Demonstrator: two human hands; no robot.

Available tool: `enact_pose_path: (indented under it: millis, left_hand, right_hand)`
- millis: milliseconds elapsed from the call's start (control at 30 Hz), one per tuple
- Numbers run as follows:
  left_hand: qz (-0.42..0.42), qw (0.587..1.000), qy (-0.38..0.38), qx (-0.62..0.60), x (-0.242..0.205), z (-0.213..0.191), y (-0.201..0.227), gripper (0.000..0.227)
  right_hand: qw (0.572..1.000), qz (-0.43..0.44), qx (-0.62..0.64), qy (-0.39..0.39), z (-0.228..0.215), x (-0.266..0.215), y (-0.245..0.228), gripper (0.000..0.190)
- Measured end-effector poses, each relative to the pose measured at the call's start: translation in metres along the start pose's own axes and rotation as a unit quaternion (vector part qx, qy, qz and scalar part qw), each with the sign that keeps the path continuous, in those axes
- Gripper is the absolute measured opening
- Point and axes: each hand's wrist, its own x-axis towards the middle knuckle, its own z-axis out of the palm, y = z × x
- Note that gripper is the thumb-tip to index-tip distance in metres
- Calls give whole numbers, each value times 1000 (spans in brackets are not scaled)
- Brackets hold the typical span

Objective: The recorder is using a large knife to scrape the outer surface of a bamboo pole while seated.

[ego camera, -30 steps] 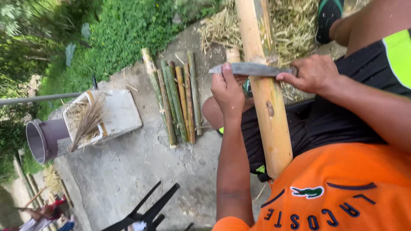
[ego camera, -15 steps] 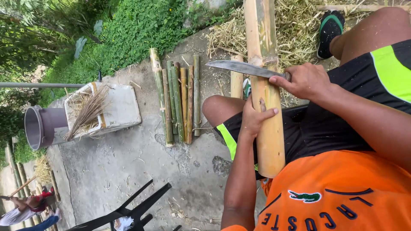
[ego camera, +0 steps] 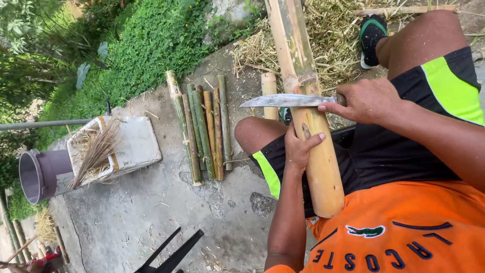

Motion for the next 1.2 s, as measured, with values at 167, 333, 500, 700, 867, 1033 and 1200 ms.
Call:
enact_pose_path:
  millis: [167, 333, 500, 700, 867, 1033, 1200]
  left_hand:
    - [-43, 999, 6, -12, 3, -10, 1, 71]
    - [96, 984, 133, 69, 28, -51, -11, 55]
    - [86, 976, 183, -82, 6, -53, 3, 35]
    - [11, 978, 203, -56, -53, -43, -5, 37]
    - [40, 975, 197, -90, 7, -58, 2, 36]
    - [11, 978, 172, -117, -26, -49, 3, 36]
    - [-36, 973, 166, -154, -41, -57, -26, 34]
  right_hand:
    - [994, -31, 17, 101, 8, -8, -2, 64]
    - [996, -23, -33, 86, -1, -24, -10, 62]
    - [994, -36, -84, 63, -5, -50, -18, 62]
    - [988, -71, -123, -56, -7, -80, -22, 70]
    - [985, -38, -169, 21, -26, -41, -32, 69]
    - [984, -29, -167, -47, -44, -60, -38, 69]
    - [981, -52, -179, -61, -45, -74, -39, 71]
